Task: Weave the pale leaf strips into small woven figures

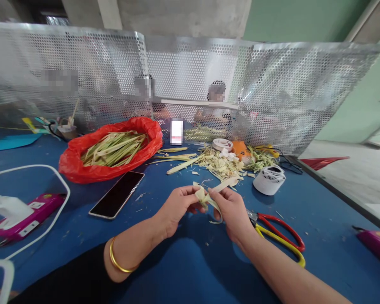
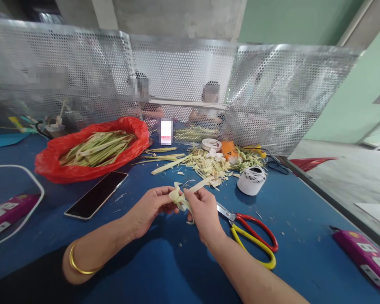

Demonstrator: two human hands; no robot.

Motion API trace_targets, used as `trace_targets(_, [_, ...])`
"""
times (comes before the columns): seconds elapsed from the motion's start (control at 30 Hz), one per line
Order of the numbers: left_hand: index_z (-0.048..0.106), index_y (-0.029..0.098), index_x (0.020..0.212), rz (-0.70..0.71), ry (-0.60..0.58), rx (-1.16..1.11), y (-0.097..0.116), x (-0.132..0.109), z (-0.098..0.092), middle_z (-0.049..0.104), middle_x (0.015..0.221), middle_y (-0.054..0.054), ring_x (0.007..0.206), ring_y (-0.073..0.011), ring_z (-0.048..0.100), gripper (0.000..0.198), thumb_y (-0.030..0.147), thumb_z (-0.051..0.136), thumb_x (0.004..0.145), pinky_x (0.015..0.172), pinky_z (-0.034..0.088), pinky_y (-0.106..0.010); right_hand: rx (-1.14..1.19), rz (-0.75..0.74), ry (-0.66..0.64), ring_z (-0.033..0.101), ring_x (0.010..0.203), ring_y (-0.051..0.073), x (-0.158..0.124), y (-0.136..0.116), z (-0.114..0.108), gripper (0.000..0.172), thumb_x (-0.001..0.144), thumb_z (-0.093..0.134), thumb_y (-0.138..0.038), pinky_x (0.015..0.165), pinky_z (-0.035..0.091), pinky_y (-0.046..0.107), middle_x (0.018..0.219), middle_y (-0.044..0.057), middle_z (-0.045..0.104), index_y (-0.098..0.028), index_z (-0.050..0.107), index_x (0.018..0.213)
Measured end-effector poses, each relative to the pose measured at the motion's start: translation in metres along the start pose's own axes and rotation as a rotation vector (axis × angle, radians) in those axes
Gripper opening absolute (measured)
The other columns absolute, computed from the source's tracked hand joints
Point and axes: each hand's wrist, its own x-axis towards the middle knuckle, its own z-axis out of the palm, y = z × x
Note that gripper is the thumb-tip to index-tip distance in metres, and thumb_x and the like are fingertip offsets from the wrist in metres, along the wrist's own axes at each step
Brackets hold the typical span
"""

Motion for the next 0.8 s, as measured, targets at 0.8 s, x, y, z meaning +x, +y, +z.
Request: trace_targets(0.8, [0.072, 0.015, 0.085, 0.130, 0.131, 0.013, -0.0074, -0.0025, 0.0065, 0.073, 0.082, -0.004, 0.078, -0.0170, 0.063, 0.025, 0.025, 0.077, 0.063, 0.078, 0.046, -0.028, -0.059, -0.032, -0.007, 0.048, 0.033, 0.010, 0.0003, 0.0069, 0.0015, 0.029, 0.077, 0.065, -0.045, 0.034, 0.034, 0.021, 0.049, -0.005, 0.056, -0.017, 0.061, 0.071])
